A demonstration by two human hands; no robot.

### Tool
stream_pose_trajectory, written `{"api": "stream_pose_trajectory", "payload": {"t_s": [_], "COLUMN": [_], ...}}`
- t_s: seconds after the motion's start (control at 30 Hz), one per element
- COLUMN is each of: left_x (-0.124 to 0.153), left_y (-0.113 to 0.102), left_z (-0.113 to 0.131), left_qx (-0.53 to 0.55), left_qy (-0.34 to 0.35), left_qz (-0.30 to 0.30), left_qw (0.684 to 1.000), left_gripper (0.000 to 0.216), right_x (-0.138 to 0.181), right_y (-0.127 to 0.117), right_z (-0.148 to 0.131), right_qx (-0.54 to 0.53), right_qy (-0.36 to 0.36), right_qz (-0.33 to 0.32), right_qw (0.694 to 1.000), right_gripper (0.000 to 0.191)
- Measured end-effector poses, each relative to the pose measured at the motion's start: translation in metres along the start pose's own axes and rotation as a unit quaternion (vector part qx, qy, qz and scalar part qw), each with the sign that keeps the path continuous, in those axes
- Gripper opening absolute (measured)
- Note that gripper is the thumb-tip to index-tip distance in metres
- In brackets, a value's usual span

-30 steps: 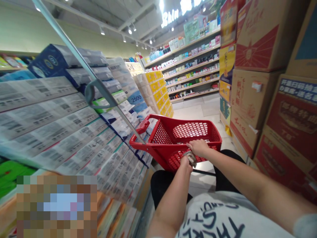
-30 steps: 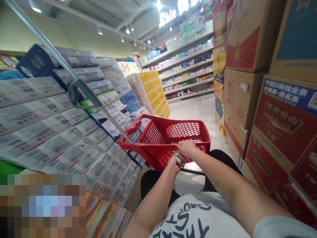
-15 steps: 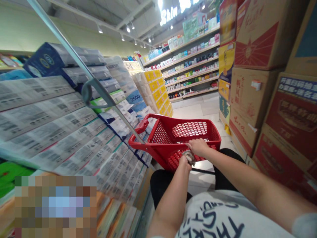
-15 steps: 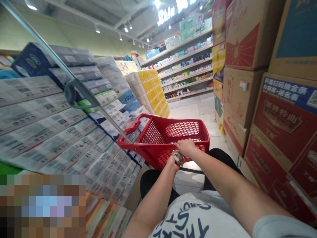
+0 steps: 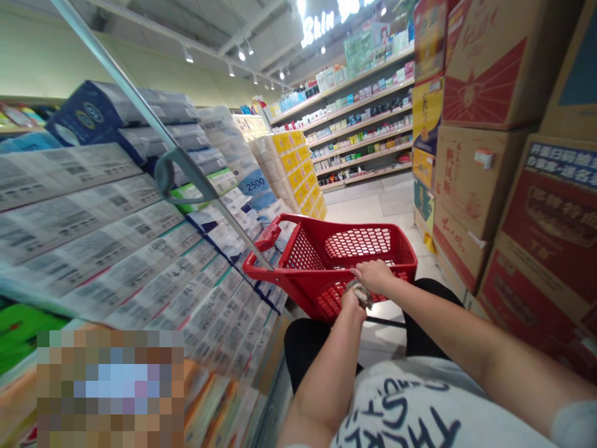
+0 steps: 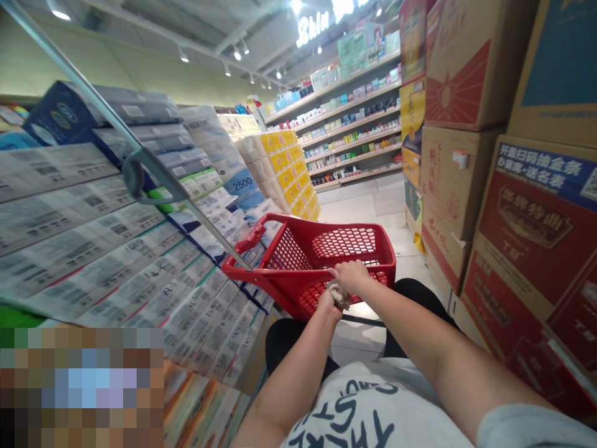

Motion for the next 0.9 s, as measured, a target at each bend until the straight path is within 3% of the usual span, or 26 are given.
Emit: {"api": "stream_pose_trajectory", "payload": {"t_s": [0.2, 0.47, 0.9], "left_x": [-0.002, 0.0, -0.002], "left_y": [-0.002, 0.012, 0.001], "left_z": [0.002, -0.002, -0.003], "left_qx": [-0.012, 0.007, -0.015], "left_qy": [-0.016, -0.022, -0.014], "left_qz": [-0.007, -0.025, 0.001], "left_qw": [1.0, 0.999, 1.0], "left_gripper": [0.014, 0.014, 0.017], "right_x": [0.0, -0.001, 0.001], "right_y": [-0.002, 0.0, -0.002], "right_z": [-0.001, -0.001, -0.001], "right_qx": [0.008, 0.006, 0.002], "right_qy": [-0.005, 0.0, -0.004], "right_qz": [0.011, 0.001, 0.009], "right_qw": [1.0, 1.0, 1.0], "right_gripper": [0.054, 0.053, 0.053]}}
Point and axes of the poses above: each hand's wrist, its own x-axis away from the middle knuckle, its own y-axis out of the palm, z = x × y, the point moved 9 cm from there along -x, towards the middle knuckle, and after that the axes turned 6 degrees about y, right-handed, at the moved point
